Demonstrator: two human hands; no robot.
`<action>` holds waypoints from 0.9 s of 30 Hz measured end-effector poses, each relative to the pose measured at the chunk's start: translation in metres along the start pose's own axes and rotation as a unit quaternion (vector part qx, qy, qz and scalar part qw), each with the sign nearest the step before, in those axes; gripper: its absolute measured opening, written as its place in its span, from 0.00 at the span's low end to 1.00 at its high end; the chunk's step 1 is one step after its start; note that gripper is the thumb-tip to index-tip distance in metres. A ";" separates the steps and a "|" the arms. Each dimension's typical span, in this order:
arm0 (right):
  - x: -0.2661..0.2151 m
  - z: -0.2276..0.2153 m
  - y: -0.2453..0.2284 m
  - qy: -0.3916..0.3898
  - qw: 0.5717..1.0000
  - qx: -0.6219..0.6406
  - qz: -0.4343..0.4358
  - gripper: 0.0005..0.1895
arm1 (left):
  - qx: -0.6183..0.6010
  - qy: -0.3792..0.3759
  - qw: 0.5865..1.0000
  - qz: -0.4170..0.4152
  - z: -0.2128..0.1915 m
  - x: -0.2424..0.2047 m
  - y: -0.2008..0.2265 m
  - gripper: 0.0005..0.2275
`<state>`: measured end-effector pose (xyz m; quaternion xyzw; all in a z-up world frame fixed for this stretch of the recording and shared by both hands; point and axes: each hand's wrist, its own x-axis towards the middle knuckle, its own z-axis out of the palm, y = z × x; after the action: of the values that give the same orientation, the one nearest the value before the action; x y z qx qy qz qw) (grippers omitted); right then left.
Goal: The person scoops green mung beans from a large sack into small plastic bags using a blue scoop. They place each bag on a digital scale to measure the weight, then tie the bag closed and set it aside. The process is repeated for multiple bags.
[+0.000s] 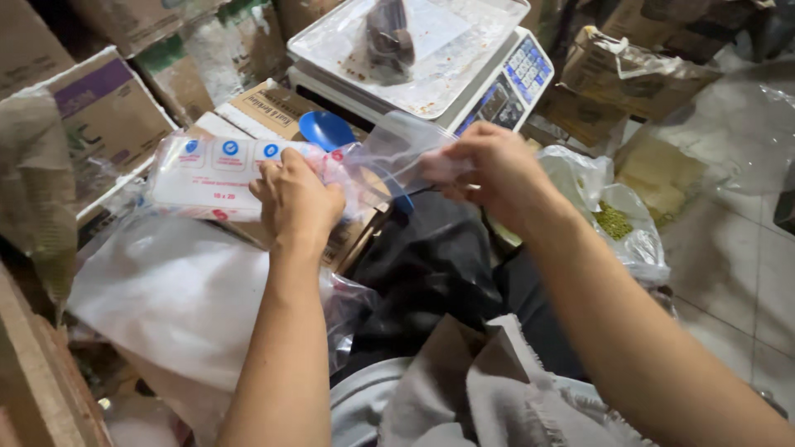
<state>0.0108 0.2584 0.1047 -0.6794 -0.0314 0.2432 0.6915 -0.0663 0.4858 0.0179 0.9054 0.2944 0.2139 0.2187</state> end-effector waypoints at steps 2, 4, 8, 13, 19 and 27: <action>-0.007 -0.015 -0.010 0.011 0.999 0.026 -0.016 0.01 | -0.033 0.000 0.999 -0.020 0.001 -0.005 0.015 0.29; -0.015 -0.034 -0.017 0.009 0.997 0.065 -0.043 0.04 | -0.148 0.048 0.988 0.010 0.006 -0.010 0.039 0.26; -0.030 -0.080 -0.030 -0.011 0.986 0.138 -0.098 0.05 | -0.416 -0.090 0.896 -0.124 0.020 -0.005 0.082 0.26; -0.055 -0.141 -0.038 -0.009 0.962 0.239 -0.129 0.05 | -0.648 -0.446 0.589 -0.187 0.038 -0.022 0.110 0.29; -0.083 -0.189 -0.030 0.043 0.913 0.388 -0.114 0.20 | -0.588 -0.517 0.599 -0.166 0.075 -0.057 0.170 0.38; -0.107 -0.266 -0.009 0.136 0.904 0.383 -0.133 0.22 | -0.619 -0.559 0.540 -0.116 0.108 -0.111 0.234 0.34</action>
<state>0.0191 -0.0278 0.1239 -0.3781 0.0690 0.0477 0.9220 0.0111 0.2157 0.0236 0.4387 0.0098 -0.2336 0.8677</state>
